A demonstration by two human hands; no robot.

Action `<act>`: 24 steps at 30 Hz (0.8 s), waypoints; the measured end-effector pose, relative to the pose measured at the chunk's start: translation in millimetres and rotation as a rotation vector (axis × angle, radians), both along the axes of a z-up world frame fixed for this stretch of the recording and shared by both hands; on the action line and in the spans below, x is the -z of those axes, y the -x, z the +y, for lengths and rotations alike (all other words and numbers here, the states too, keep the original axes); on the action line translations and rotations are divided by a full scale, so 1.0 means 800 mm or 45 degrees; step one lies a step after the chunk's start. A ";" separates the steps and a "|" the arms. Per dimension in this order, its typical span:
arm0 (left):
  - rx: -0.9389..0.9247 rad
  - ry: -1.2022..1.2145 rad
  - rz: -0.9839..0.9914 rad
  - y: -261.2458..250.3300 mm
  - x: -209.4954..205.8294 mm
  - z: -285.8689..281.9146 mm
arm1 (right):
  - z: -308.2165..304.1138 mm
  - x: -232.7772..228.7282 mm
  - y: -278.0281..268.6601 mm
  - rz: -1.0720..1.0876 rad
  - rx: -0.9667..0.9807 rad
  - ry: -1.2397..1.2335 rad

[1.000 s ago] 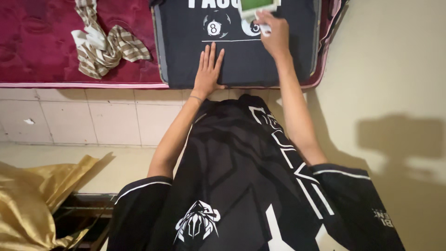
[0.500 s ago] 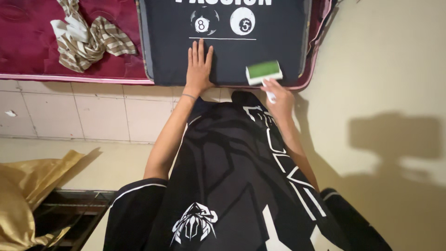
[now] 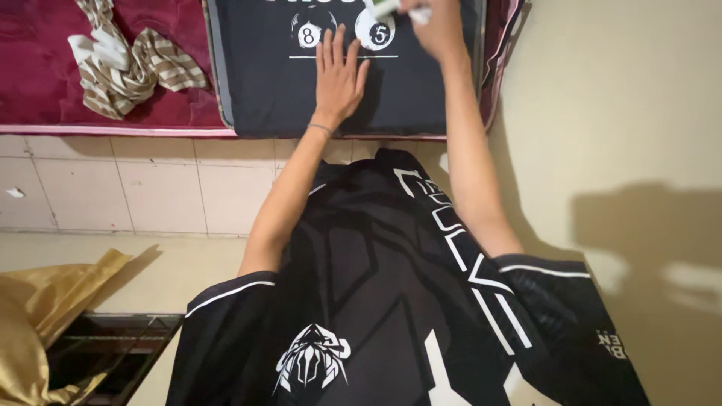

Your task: The person uses a lint roller to repeatedly roll over the front surface of a black t-shirt laid flat on a suitcase. They reposition the shirt and continue rolling different areas of the printed design.

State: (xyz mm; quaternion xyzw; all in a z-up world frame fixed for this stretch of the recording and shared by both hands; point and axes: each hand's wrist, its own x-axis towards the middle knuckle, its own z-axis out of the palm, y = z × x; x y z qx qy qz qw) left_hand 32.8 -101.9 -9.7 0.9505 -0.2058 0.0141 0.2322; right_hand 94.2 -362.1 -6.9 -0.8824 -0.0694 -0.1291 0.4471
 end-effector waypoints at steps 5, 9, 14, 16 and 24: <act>0.087 0.000 -0.077 0.007 0.020 0.002 | -0.001 -0.024 0.157 0.094 0.026 0.020; 0.096 -0.024 -0.054 0.009 0.022 0.000 | -0.001 -0.042 0.300 0.285 0.218 0.168; 0.093 -0.056 -0.042 0.006 0.017 -0.001 | 0.032 -0.054 0.358 0.110 0.327 0.298; 0.091 -0.027 -0.048 0.007 0.018 0.001 | 0.045 -0.049 0.333 0.081 0.412 0.247; 0.085 -0.018 -0.063 0.011 0.012 0.003 | -0.003 -0.040 0.092 0.040 0.487 0.176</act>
